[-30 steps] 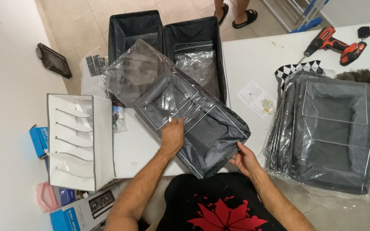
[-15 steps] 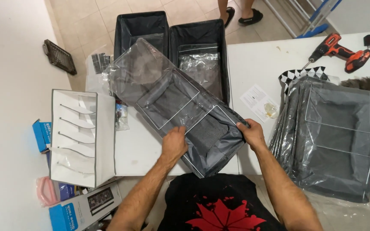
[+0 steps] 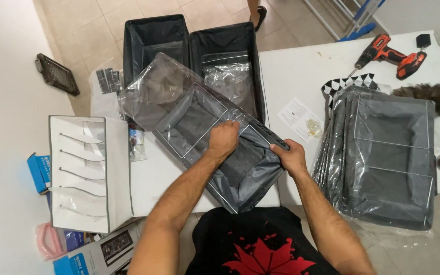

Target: Unpacking and unfolding fabric storage boxes from plastic packaging on a work table.

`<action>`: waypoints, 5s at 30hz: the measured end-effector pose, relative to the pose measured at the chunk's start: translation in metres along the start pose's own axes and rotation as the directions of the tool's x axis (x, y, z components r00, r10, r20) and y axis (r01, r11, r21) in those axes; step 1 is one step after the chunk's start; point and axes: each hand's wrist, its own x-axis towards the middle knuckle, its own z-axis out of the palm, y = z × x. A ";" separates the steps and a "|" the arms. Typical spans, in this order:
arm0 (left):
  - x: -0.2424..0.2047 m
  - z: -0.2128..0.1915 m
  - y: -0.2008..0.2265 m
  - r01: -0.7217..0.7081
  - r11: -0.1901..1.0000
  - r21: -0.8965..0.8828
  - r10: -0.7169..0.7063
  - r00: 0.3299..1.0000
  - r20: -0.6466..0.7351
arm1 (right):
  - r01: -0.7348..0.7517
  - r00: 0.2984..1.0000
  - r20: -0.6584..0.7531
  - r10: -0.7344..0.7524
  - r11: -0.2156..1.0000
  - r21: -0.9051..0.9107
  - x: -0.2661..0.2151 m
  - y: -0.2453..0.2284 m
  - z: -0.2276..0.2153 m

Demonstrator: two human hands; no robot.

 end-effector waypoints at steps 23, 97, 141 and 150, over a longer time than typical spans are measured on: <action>-0.202 -0.035 -0.032 0.398 0.917 -0.010 -0.389 0.901 0.191 | -0.068 0.997 0.017 0.069 0.997 -0.043 -0.009 0.036 0.002; -0.052 -0.396 -0.135 -0.106 0.924 -0.366 -0.212 0.654 -0.726 | 0.878 0.304 0.139 -0.942 0.334 0.344 -0.072 -0.393 -0.027; -0.129 -0.223 -0.124 -0.153 0.251 -0.956 -0.379 0.893 -0.242 | 0.572 0.628 -0.088 -0.773 0.381 0.726 -0.079 -0.137 0.041; -0.127 -0.227 -0.108 -0.196 0.177 -0.965 -0.463 0.849 -0.257 | 0.653 0.601 -0.058 -0.797 0.448 0.610 -0.115 -0.134 0.038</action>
